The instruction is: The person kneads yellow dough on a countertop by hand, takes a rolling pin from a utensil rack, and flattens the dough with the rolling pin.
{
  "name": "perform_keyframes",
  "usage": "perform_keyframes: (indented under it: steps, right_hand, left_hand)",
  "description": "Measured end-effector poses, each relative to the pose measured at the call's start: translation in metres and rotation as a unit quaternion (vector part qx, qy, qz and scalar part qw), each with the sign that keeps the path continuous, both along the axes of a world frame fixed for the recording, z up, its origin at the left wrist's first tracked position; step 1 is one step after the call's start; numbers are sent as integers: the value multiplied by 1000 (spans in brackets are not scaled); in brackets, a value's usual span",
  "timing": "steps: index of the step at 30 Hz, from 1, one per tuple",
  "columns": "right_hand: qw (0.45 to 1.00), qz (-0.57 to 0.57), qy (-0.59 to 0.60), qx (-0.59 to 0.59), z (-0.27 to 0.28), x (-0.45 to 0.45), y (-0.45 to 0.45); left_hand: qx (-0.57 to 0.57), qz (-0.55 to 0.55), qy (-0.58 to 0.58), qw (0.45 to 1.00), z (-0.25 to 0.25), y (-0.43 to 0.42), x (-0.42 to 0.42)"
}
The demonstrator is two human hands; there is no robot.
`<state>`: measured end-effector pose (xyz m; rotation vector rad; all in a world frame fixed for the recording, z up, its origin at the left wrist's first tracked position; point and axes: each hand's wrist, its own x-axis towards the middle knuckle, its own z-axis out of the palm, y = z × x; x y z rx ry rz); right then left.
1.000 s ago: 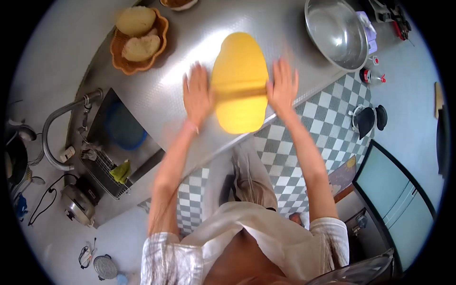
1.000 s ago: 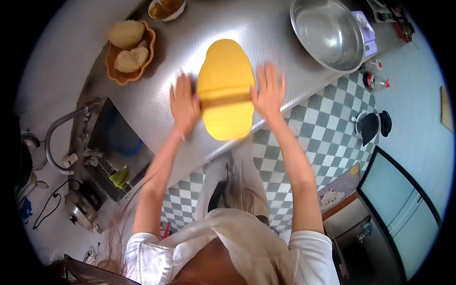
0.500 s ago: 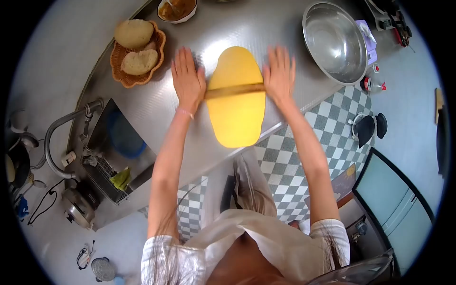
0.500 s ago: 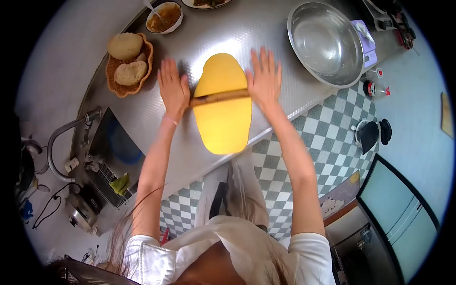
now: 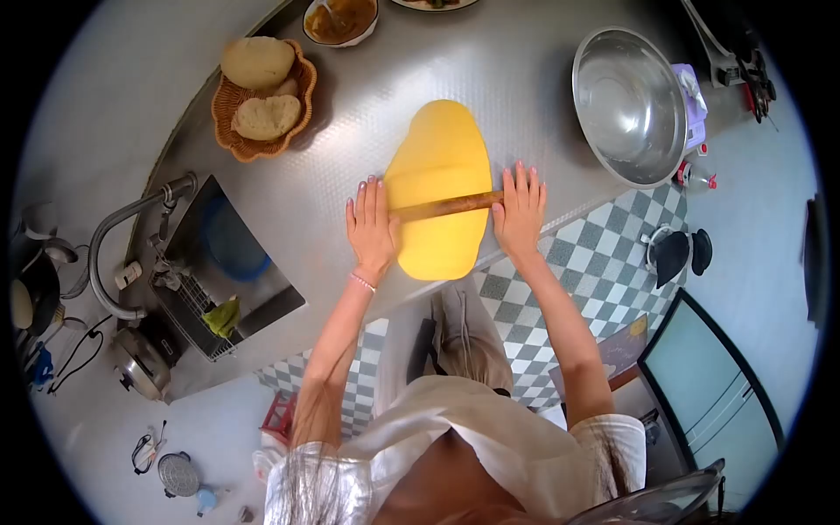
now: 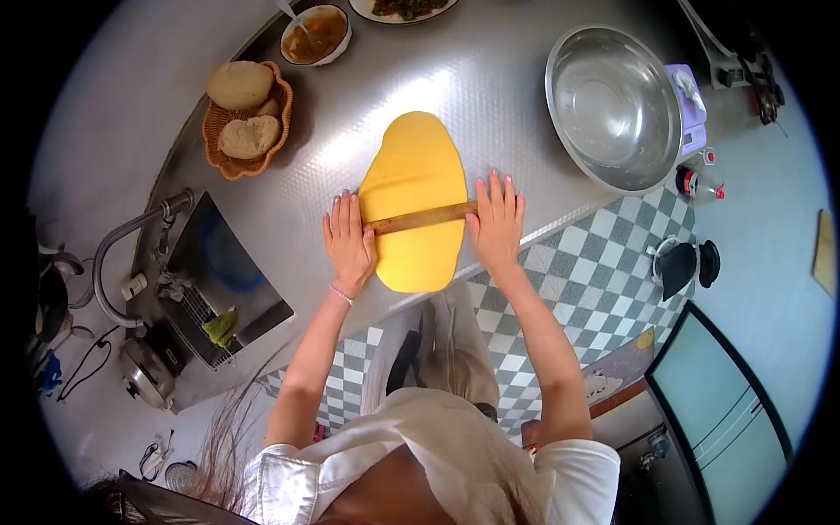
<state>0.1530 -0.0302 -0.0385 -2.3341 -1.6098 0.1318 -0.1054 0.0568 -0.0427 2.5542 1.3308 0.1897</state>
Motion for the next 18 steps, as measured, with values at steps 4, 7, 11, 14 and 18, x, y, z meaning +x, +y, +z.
perform_keyframes:
  steps: [4,7,11,14,18]
  right_hand:
    - [998,-20,10,56,7,37,84]
    - [1000,-4,8,22,8,20,61]
    - [999,4,42,-9,-11,-11,-29]
    - [998,-3,50,50,18,22,66]
    - [997,0,36,62,12,17,50]
  left_hand:
    - [105,-13,-78,991,38,120,69]
    - [112,27,-113,987,32,110,66]
    - [11,-11,-43,999,9,40,24]
    - [53,0,-53,997,33,103,61]
    - [75,-1,-70,995,13,94,49]
